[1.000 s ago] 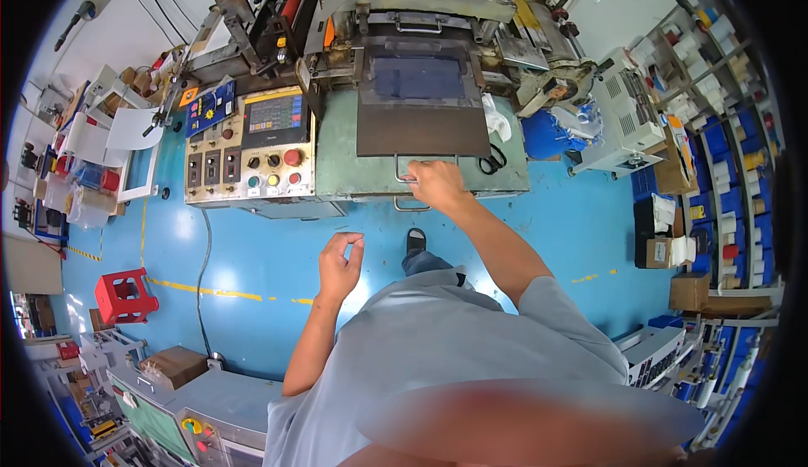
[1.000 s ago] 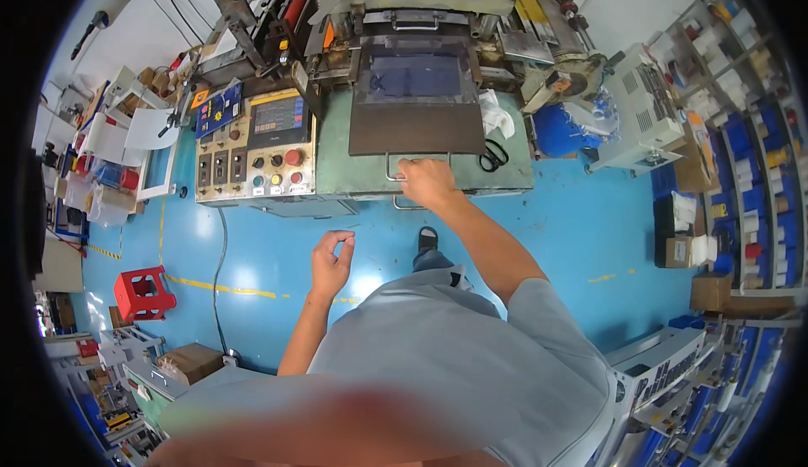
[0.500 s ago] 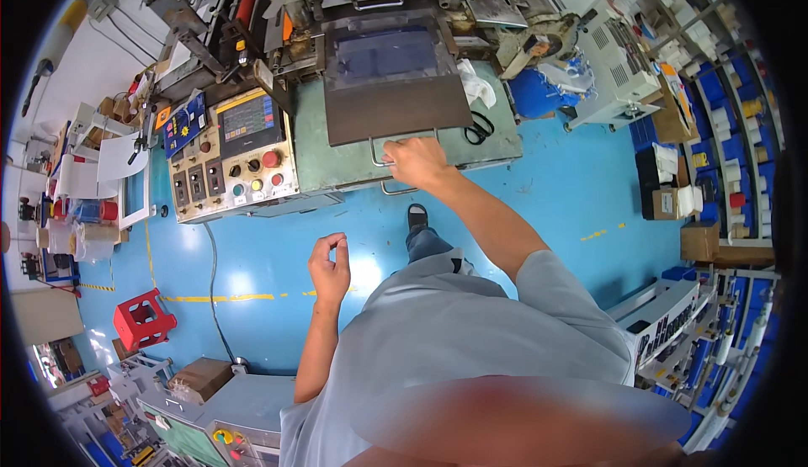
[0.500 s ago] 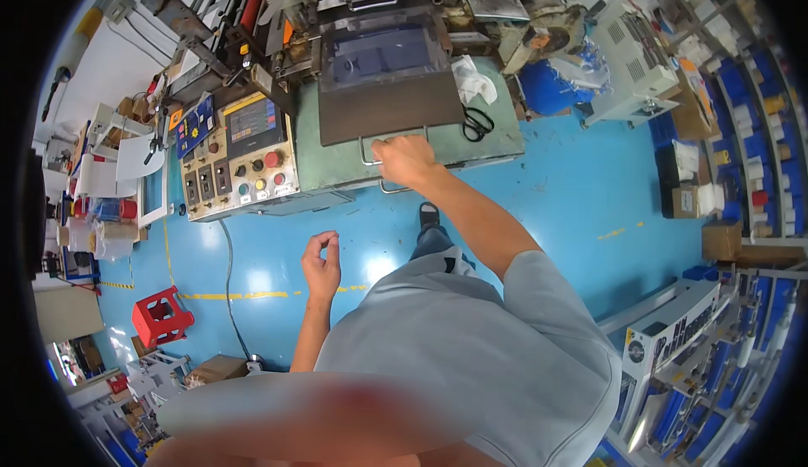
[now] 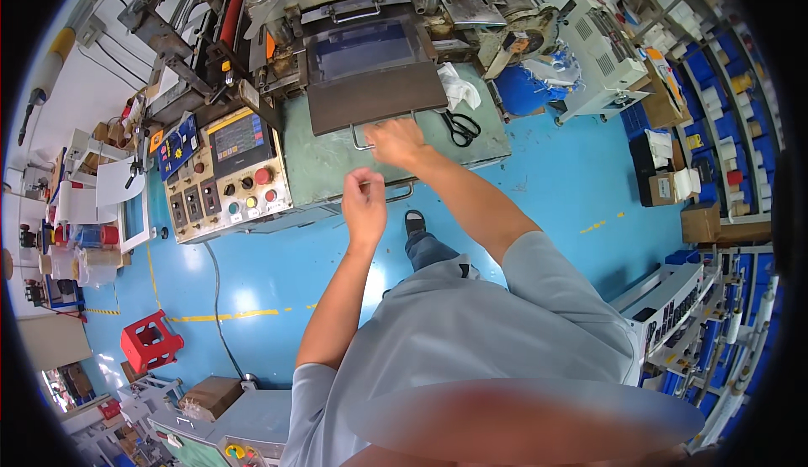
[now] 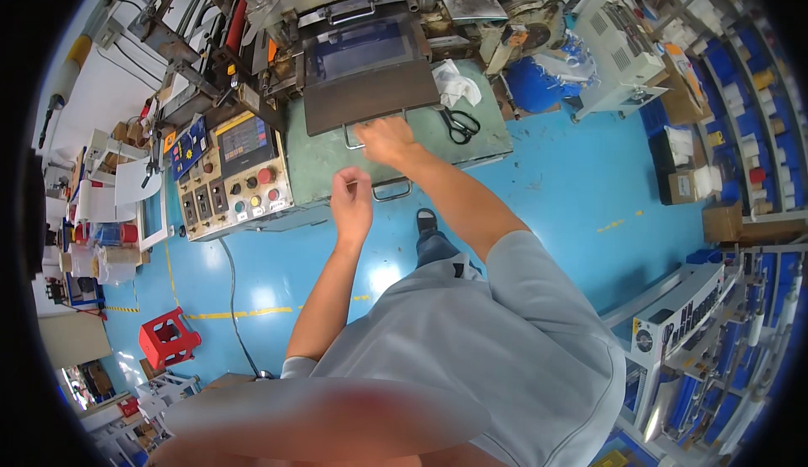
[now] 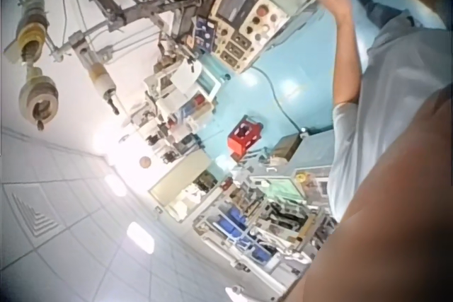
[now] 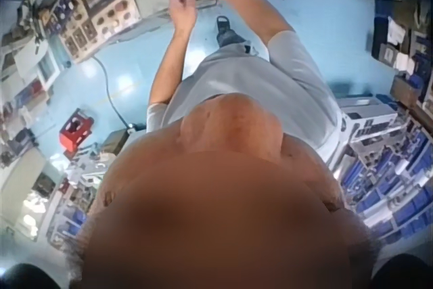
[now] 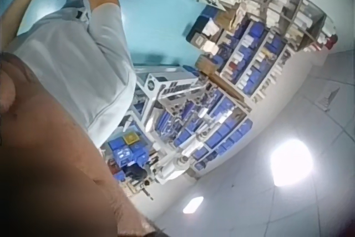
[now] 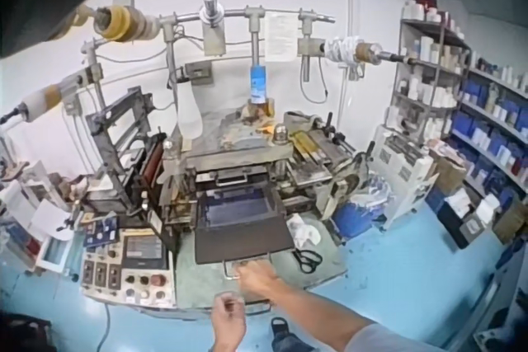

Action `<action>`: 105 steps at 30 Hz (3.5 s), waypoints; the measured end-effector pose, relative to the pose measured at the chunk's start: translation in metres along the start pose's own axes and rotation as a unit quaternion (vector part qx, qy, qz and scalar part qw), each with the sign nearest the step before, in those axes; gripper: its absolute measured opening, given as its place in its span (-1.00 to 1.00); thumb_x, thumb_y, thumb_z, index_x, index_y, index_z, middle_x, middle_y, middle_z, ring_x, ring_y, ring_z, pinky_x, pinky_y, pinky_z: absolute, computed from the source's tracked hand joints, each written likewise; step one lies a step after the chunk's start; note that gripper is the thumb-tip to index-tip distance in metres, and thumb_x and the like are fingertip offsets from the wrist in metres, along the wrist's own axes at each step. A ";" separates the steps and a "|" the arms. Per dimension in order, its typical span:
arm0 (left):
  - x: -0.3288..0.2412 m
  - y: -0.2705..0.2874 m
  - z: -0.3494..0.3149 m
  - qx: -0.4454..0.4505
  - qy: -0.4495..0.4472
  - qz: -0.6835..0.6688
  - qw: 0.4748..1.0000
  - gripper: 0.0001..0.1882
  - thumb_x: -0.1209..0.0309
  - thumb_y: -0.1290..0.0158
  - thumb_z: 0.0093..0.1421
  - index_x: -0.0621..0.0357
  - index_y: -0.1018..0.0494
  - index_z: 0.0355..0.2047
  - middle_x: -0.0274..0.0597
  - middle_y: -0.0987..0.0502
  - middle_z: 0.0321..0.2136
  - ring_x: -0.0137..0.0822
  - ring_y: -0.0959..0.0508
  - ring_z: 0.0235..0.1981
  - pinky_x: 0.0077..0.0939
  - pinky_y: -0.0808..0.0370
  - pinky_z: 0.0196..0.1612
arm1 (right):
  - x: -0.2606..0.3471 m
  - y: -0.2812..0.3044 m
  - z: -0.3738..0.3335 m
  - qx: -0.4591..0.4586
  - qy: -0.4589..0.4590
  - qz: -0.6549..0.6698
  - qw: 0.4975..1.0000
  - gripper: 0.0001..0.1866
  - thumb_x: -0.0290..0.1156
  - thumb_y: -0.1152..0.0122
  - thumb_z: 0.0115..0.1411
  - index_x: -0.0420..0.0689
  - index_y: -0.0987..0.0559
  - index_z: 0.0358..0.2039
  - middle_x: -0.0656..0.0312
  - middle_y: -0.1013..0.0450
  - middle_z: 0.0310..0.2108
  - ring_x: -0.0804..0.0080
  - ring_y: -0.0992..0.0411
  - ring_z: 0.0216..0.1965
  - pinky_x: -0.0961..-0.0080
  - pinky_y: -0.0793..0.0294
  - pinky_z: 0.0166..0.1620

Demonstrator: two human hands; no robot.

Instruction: Operating an industrial press machine to process material sheets and applying 3M adhesive tape.

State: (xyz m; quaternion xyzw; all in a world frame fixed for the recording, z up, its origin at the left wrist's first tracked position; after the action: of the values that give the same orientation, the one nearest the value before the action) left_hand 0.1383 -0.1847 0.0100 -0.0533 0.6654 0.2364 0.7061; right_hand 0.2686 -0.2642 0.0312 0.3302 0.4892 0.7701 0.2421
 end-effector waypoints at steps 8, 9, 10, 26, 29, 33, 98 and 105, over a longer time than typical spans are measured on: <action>0.018 -0.049 0.037 0.079 0.077 -0.008 0.994 -0.44 0.25 -0.12 0.28 0.34 -0.25 0.16 0.01 -0.46 -0.04 -0.27 -0.56 -0.26 -0.37 -0.52 -0.15 | -0.026 -0.004 0.047 0.014 -0.009 -0.017 1.000 -0.87 -0.38 -0.25 -0.05 0.00 -0.60 -0.41 0.09 -0.58 -0.51 0.06 -0.58 -0.45 0.09 -0.53 -0.41; 0.021 -0.049 0.040 0.078 0.078 -0.009 0.994 -0.44 0.25 -0.12 0.28 0.34 -0.25 0.16 0.01 -0.46 -0.04 -0.27 -0.56 -0.26 -0.37 -0.52 -0.15 | -0.025 -0.003 0.052 0.011 0.007 -0.027 1.000 -0.86 -0.38 -0.24 -0.05 -0.01 -0.60 -0.41 0.08 -0.58 -0.51 0.06 -0.59 -0.45 0.09 -0.54 -0.41; 0.024 -0.048 0.041 0.079 0.079 -0.009 0.994 -0.46 0.26 -0.12 0.28 0.32 -0.26 0.15 0.00 -0.47 -0.06 -0.27 -0.57 -0.26 -0.36 -0.52 -0.14 | -0.027 -0.005 0.054 0.015 0.008 -0.026 1.000 -0.86 -0.38 -0.24 -0.05 -0.01 -0.60 -0.41 0.08 -0.58 -0.51 0.06 -0.59 -0.45 0.09 -0.54 -0.41; 0.070 -0.008 0.060 0.047 0.019 0.036 0.998 -0.78 0.42 -0.14 0.25 0.21 -0.44 -0.12 -0.22 -0.56 -0.33 -0.39 -0.54 -0.36 -0.52 -0.50 -0.30 | -0.075 -0.019 0.131 -0.025 0.010 -0.092 0.995 -0.87 -0.32 -0.10 0.11 -0.06 -0.57 -0.40 0.05 -0.59 -0.52 0.01 -0.59 -0.47 -0.01 -0.56 -0.40; 0.080 0.033 0.054 -0.003 -0.038 0.163 0.986 -0.72 0.48 -0.18 0.14 0.22 -0.44 -0.14 -0.01 -0.52 -0.19 -0.02 -0.53 -0.13 -0.26 -0.47 -0.12 | -0.075 -0.012 0.142 -0.017 0.004 -0.098 0.995 -0.87 -0.34 -0.12 0.09 -0.06 -0.57 -0.39 0.05 -0.58 -0.52 0.00 -0.59 -0.45 0.00 -0.56 -0.37; 0.090 0.097 0.034 -0.107 -0.116 0.346 0.925 -0.58 0.50 -0.23 0.03 0.21 -0.42 -0.07 0.19 -0.38 0.06 0.22 -0.37 0.10 0.02 -0.33 0.13 | -0.082 -0.022 0.159 -0.014 0.007 -0.079 0.997 -0.88 -0.37 -0.15 0.05 -0.05 -0.59 -0.37 0.05 -0.58 -0.52 -0.01 -0.58 -0.44 0.02 -0.56 -0.35; 0.097 0.040 0.096 0.019 -0.181 0.345 0.921 -0.82 0.35 -0.13 0.19 0.15 -0.43 -0.47 -0.05 -0.47 -0.47 0.04 -0.47 -0.39 -0.09 -0.40 -0.28 | -0.106 -0.039 0.198 0.094 -0.049 -0.100 0.989 -0.71 -0.40 -0.03 0.10 -0.10 -0.57 -0.16 -0.05 -0.62 -0.35 -0.04 -0.61 -0.31 0.08 -0.58 -0.25; 0.101 0.027 0.104 -0.034 -0.202 0.379 0.902 -0.78 0.31 -0.16 0.15 0.10 -0.39 -0.52 -0.09 -0.47 -0.50 0.02 -0.47 -0.45 -0.10 -0.41 -0.34 | -0.109 -0.035 0.195 0.103 -0.059 -0.094 0.988 -0.71 -0.39 -0.03 0.10 -0.12 -0.56 -0.16 -0.05 -0.62 -0.35 -0.02 -0.61 -0.31 0.08 -0.59 -0.24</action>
State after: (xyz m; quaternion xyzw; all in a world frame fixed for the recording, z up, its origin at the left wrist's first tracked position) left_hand 0.2222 -0.0938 -0.0694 0.2285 0.4699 0.5143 0.6801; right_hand 0.4883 -0.2106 0.0287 0.3505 0.5797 0.6688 0.3063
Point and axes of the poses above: each hand's wrist, its own z-axis towards the middle knuckle, its own y-axis out of the back of the hand, x = y × z, the point moved 10 cm from there along z, towards the middle knuckle
